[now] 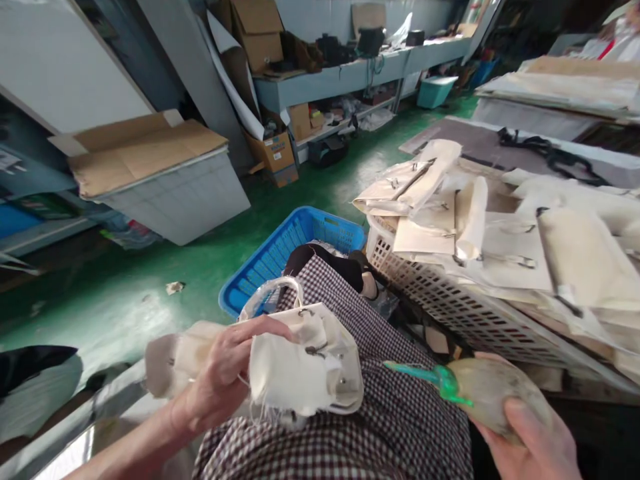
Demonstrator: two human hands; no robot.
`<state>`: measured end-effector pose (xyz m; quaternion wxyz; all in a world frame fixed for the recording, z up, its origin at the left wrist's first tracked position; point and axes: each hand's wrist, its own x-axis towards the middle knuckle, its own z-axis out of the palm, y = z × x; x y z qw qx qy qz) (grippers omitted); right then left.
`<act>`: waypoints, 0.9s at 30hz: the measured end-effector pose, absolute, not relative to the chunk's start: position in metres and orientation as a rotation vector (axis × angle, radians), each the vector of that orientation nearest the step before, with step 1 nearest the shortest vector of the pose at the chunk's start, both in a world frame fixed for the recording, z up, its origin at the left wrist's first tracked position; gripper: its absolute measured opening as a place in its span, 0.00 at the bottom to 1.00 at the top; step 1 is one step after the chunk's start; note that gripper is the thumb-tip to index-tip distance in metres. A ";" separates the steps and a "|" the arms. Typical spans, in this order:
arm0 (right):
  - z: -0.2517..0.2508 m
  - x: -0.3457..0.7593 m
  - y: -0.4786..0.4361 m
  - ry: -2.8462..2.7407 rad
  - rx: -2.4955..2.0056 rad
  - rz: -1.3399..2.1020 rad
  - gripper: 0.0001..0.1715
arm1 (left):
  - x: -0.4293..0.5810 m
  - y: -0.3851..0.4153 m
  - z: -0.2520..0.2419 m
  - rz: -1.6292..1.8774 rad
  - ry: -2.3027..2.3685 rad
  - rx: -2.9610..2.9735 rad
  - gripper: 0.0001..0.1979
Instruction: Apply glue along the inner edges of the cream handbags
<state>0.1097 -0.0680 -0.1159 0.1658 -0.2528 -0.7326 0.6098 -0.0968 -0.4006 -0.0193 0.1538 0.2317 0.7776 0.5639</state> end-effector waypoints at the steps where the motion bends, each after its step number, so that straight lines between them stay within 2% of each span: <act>1: -0.117 0.110 -0.067 -2.015 -0.756 1.814 0.23 | -0.093 -0.401 -0.018 1.671 2.137 0.473 0.05; 3: -0.119 0.111 -0.066 -1.879 -0.831 1.975 0.21 | -0.085 -0.402 -0.016 1.728 1.961 0.163 0.06; 5: -0.121 0.109 -0.065 -1.821 -0.897 2.055 0.23 | -0.076 -0.403 -0.015 1.724 1.801 -0.087 0.08; 9: -0.118 0.098 -0.068 -1.918 -0.923 2.014 0.28 | -0.063 -0.405 -0.015 1.696 1.604 -0.386 0.09; 17: -0.084 0.066 -0.094 -2.092 -0.889 1.886 0.26 | -0.058 -0.397 -0.009 1.697 1.587 -0.345 0.07; 22: -0.088 0.056 -0.086 -2.324 -0.701 1.723 0.28 | -0.056 -0.399 -0.017 1.673 1.605 -0.225 0.04; 27: -0.094 0.039 -0.072 -2.498 -0.413 1.560 0.24 | -0.057 -0.393 -0.010 1.657 1.574 -0.281 0.05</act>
